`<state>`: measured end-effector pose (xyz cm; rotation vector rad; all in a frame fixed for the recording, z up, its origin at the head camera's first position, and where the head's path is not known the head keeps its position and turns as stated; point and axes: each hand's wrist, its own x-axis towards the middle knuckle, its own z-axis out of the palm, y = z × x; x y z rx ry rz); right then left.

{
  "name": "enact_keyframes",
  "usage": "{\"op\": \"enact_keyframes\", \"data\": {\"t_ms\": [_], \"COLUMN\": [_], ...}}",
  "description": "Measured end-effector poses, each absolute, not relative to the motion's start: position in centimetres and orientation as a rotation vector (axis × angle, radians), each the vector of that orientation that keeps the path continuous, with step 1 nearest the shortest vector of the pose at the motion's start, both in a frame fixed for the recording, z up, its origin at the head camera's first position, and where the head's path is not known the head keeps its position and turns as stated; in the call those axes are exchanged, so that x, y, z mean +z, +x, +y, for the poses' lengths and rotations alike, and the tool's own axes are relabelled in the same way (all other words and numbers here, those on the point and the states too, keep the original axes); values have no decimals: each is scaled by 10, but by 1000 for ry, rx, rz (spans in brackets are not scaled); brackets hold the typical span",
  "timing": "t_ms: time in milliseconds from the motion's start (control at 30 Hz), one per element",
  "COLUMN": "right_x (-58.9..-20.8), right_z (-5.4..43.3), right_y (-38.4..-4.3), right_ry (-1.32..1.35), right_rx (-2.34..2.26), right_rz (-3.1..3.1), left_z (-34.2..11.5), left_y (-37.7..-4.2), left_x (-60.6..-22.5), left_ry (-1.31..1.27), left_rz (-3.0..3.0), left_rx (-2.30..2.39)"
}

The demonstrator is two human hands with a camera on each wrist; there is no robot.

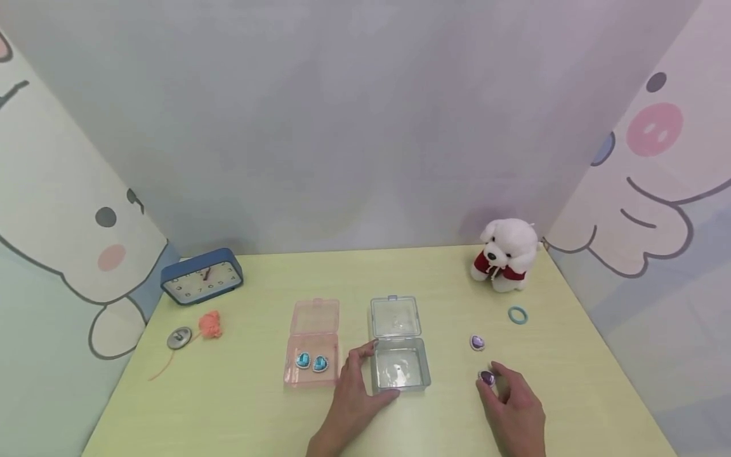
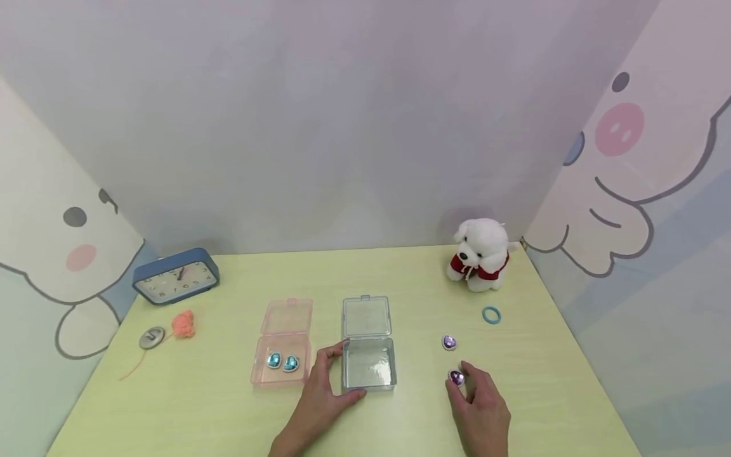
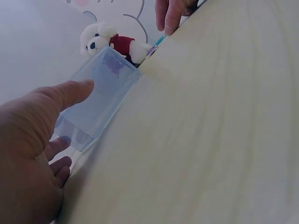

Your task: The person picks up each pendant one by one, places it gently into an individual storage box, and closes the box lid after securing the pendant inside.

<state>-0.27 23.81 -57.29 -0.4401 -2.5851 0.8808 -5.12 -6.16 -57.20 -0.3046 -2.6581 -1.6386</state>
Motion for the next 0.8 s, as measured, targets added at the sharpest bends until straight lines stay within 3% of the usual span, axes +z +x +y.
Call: {"op": "enact_keyframes", "data": {"t_ms": [633, 800], "right_x": [-569, -568], "right_z": [220, 210], "right_y": [-20, -30], "right_ry": [-390, -224], "right_rx": [1031, 1057], "right_rz": [-2536, -2470], "left_z": [-62, -60], "left_y": [-51, -51], "left_x": [-569, -569], "left_ry": [-276, -273], "left_rz": [-2671, -2675], "left_rx": [-1625, -1620]}}
